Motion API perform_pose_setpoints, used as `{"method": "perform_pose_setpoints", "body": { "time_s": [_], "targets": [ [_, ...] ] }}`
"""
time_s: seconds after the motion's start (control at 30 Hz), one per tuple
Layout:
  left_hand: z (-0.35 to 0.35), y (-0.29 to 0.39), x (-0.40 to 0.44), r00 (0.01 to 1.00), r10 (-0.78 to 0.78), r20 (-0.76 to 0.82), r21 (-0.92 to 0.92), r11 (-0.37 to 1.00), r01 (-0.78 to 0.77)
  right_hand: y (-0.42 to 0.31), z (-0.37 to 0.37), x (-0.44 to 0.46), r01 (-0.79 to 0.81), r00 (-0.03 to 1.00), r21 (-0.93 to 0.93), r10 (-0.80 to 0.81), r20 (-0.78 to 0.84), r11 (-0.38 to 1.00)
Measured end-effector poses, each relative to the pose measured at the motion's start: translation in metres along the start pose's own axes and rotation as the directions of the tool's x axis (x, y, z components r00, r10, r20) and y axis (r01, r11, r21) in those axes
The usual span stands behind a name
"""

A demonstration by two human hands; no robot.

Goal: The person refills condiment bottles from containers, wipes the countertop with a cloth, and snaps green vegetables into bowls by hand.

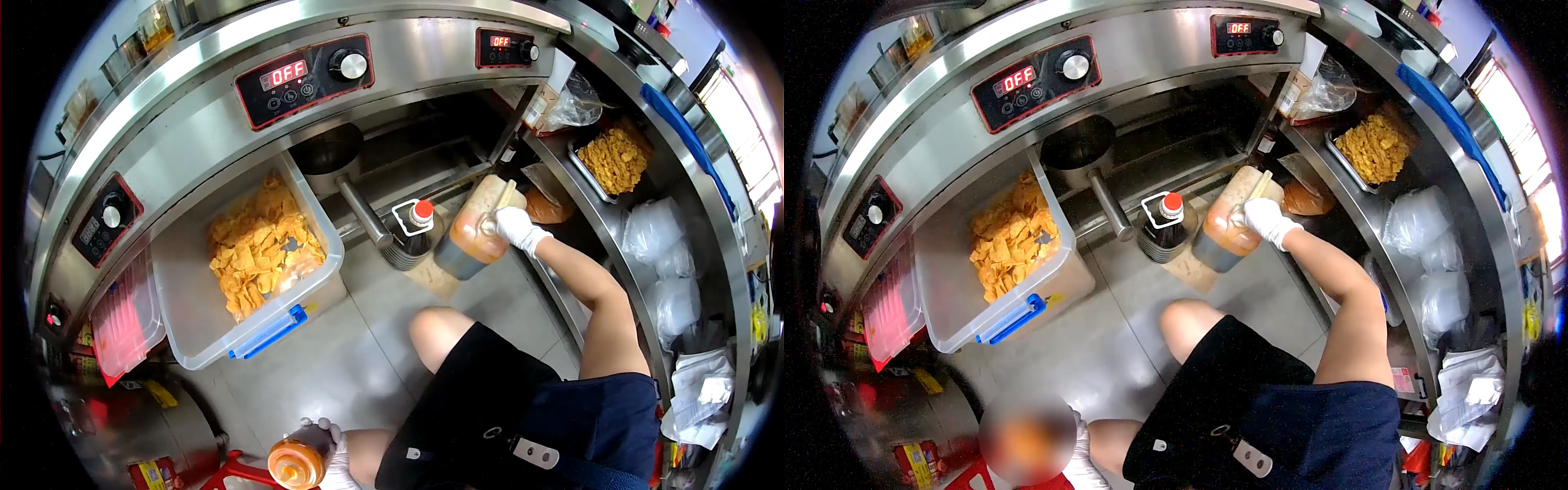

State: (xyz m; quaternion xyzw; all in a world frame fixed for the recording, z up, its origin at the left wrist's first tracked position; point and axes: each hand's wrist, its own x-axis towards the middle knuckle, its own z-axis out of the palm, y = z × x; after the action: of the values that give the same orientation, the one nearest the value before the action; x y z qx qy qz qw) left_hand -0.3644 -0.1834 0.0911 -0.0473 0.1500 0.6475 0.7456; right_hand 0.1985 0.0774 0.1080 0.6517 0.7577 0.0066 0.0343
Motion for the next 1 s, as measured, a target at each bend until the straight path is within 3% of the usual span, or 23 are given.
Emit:
{"method": "perform_pose_setpoints", "body": {
  "time_s": [0.07, 0.1, 0.13, 0.17, 0.2, 0.23, 0.33, 0.43, 0.53, 0.57, 0.6, 0.63, 0.67, 0.7, 0.73, 0.83, 0.93, 0.97, 1.0],
  "targets": [
    [0.001, -0.001, 0.001, 1.0, -0.009, -0.003, 0.002, 1.0, 0.009, -0.007, -0.011, 0.009, -0.155, 0.981, -0.091, 0.165, 0.103, 0.984],
    [0.002, -0.003, 0.003, 1.0, -0.014, -0.005, 0.003, 1.0, 0.014, -0.015, -0.035, 0.006, -0.124, 0.959, -0.107, 0.147, 0.242, 0.986],
    [0.002, -0.004, 0.003, 1.0, -0.023, -0.008, 0.0, 1.0, 0.023, -0.007, -0.023, 0.006, 0.1, 0.989, -0.038, -0.095, 0.114, 0.994],
    [0.003, -0.005, 0.005, 0.999, -0.033, -0.012, -0.001, 0.999, 0.033, 0.001, -0.009, 0.006, 0.326, 0.945, 0.0, -0.326, -0.03, 0.945],
    [0.003, -0.007, 0.006, 0.999, -0.042, -0.013, -0.003, 0.999, 0.042, 0.01, 0.004, 0.005, 0.536, 0.831, 0.004, -0.527, -0.181, 0.844],
    [0.003, -0.007, 0.007, 0.999, -0.052, -0.018, -0.002, 0.999, 0.052, 0.0, -0.002, 0.005, 0.146, 0.975, 0.19, -0.174, 0.138, 0.971],
    [0.007, -0.015, 0.01, 0.998, -0.061, 0.002, -0.034, 0.998, 0.061, -0.007, -0.004, 0.008, 0.019, 0.983, 0.198, -0.054, 0.174, 0.98],
    [0.017, -0.028, 0.017, 0.989, -0.078, 0.13, -0.156, 0.983, 0.098, 0.001, 0.027, 0.004, -0.02, 0.998, 0.279, 0.001, 0.07, 0.96],
    [0.021, -0.033, 0.015, 0.998, -0.008, -0.056, -0.104, 0.995, 0.003, 0.016, 0.054, 0.0, 0.192, 0.979, 0.13, -0.182, -0.088, 0.973],
    [0.025, -0.036, 0.016, 0.996, -0.006, -0.092, -0.121, 0.993, -0.005, -0.001, 0.036, -0.006, 0.003, 0.995, 0.407, 0.04, -0.096, 0.913],
    [0.028, -0.038, 0.014, 0.992, -0.023, -0.128, -0.195, 0.981, -0.003, -0.003, 0.037, -0.004, -0.038, 0.993, 0.4, 0.081, -0.091, 0.916],
    [0.019, -0.036, 0.01, 0.99, -0.025, -0.137, -0.157, 0.988, 0.003, 0.001, 0.029, -0.003, 0.109, 0.994, 0.263, -0.108, -0.019, 0.959],
    [0.012, -0.035, 0.006, 0.988, -0.018, -0.151, -0.12, 0.993, 0.0, -0.009, 0.015, -0.007, 0.09, 0.996, 0.238, -0.086, -0.025, 0.967],
    [0.018, -0.035, 0.005, 0.966, 0.02, -0.257, -0.056, 0.998, -0.035, 0.0, 0.034, -0.005, 0.205, 0.973, 0.065, -0.196, -0.123, 0.977],
    [0.053, -0.04, 0.003, 0.881, 0.02, -0.472, -0.094, 0.993, -0.072, 0.002, 0.041, -0.005, 0.203, 0.968, 0.044, -0.194, -0.161, 0.978],
    [0.083, -0.045, 0.001, 0.978, 0.0, -0.208, -0.342, 0.937, -0.072, 0.007, 0.049, -0.003, 0.248, 0.942, 0.087, -0.22, -0.253, 0.965],
    [0.127, -0.045, -0.001, 0.968, 0.002, -0.252, -0.245, 0.967, -0.066, -0.008, 0.038, -0.003, 0.145, 0.966, 0.174, -0.101, -0.236, 0.974],
    [0.142, -0.044, -0.003, 0.962, -0.001, -0.272, -0.214, 0.975, -0.059, -0.008, 0.05, 0.001, -0.017, 0.98, 0.412, 0.096, -0.173, 0.911],
    [0.158, -0.045, -0.005, 0.956, -0.01, -0.295, -0.184, 0.982, -0.046, 0.003, 0.056, 0.004, 0.064, 0.99, 0.157, -0.043, -0.135, 0.986]
  ]
}}
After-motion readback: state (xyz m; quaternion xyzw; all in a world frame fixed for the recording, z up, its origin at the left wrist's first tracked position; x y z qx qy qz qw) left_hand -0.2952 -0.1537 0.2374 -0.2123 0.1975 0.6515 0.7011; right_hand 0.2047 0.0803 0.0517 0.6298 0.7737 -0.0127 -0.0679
